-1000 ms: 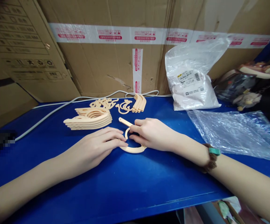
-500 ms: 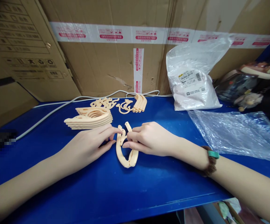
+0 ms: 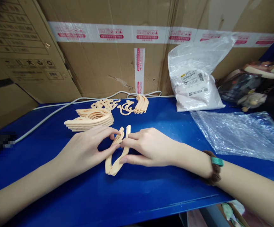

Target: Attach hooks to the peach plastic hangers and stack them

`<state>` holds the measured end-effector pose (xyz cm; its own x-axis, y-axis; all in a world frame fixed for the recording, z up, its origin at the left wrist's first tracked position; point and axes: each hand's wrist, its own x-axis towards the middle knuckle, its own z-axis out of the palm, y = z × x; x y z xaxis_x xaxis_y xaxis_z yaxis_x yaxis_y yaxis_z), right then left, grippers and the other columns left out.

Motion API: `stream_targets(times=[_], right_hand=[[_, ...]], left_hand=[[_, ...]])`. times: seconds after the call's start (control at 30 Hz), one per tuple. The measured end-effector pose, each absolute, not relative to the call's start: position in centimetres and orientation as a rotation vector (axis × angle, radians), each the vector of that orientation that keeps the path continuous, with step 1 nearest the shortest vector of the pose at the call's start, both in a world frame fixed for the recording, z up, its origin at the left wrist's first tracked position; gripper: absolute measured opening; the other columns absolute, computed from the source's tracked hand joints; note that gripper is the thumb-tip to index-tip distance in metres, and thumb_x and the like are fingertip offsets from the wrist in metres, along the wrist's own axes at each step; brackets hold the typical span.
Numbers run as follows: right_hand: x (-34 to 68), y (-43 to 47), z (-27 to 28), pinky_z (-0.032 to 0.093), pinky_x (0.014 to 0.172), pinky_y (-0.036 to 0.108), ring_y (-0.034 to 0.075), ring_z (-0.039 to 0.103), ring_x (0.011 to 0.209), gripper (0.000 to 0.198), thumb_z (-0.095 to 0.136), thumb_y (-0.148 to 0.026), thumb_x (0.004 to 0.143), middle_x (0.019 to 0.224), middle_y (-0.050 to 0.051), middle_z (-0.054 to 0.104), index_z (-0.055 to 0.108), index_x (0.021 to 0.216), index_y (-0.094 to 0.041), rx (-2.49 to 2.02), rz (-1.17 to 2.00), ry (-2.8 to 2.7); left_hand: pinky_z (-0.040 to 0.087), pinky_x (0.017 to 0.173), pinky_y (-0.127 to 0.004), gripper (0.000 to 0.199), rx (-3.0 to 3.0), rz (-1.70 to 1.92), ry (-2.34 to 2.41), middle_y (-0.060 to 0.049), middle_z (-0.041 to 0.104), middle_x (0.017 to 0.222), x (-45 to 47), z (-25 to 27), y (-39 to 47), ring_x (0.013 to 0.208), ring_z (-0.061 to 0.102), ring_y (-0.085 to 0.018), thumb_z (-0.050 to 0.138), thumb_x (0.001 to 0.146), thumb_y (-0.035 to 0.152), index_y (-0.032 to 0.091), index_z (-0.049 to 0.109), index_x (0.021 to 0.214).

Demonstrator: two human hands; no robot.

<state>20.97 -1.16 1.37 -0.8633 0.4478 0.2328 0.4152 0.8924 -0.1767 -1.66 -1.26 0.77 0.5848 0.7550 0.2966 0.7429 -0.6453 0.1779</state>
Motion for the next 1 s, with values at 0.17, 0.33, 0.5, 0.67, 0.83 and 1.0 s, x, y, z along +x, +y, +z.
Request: stream_targets(times=[0.17,0.33,0.5,0.67,0.83,1.0], right_hand=[[20.5,-1.7,1.2,0.046,0.08,0.029,0.019,0.064,0.094,0.041,0.044,-0.043,0.097,0.125,0.009,0.06,0.051,0.127,-0.016,-0.667,0.167,-2.814],[20.6,-1.4,0.9,0.048,0.077,0.031,0.021,0.065,0.094,0.035,0.041,-0.032,0.098,0.12,0.011,0.064,0.048,0.127,-0.014,-0.762,0.06,-2.808],[21.3,-0.4,0.8,0.047,0.074,0.03,0.02,0.067,0.086,0.031,0.041,-0.033,0.098,0.104,0.009,0.07,0.053,0.121,-0.016,-0.876,0.019,-2.762],[21.6,-0.1,0.9,0.044,0.07,0.029,0.019,0.067,0.082,0.027,0.045,-0.036,0.097,0.1,0.007,0.071,0.061,0.109,-0.019,-0.901,0.075,-2.771],[21.4,-0.5,1.0,0.041,0.068,0.027,0.017,0.065,0.078,0.023,0.046,-0.033,0.096,0.09,0.004,0.071,0.064,0.104,-0.02,-0.881,0.157,-2.831],[21.3,-0.5,0.9,0.038,0.065,0.027,0.017,0.063,0.075,0.025,0.043,-0.031,0.097,0.088,0.003,0.07,0.063,0.108,-0.021,-0.869,0.133,-2.854]], left_hand=[[0.043,0.064,-0.028,0.021,2.682,0.537,1.398,0.004,0.066,0.089,-1.6,1.1,-1.6,0.086,0.063,-0.018,0.057,0.082,0.029,0.026,0.06,0.103],[0.042,0.064,-0.027,0.015,2.641,0.548,1.371,0.004,0.066,0.089,-1.5,1.1,-1.6,0.084,0.063,-0.017,0.058,0.084,0.03,0.026,0.061,0.098],[0.039,0.064,-0.026,0.011,2.771,0.585,1.264,0.002,0.066,0.084,-1.5,1.1,-1.1,0.08,0.061,-0.016,0.054,0.09,0.028,0.022,0.063,0.089],[0.038,0.061,-0.027,0.02,2.944,0.533,1.234,-0.002,0.065,0.081,-2.0,1.1,-0.5,0.078,0.06,-0.017,0.047,0.094,0.024,0.018,0.064,0.085],[0.042,0.065,-0.028,0.02,3.063,0.481,1.114,-0.002,0.065,0.083,-2.4,0.9,0.1,0.08,0.06,-0.018,0.047,0.095,0.022,0.017,0.064,0.087],[0.044,0.066,-0.03,0.014,3.162,0.412,1.023,-0.002,0.067,0.085,-2.5,1.1,0.3,0.081,0.062,-0.019,0.051,0.093,0.017,0.017,0.064,0.091]])
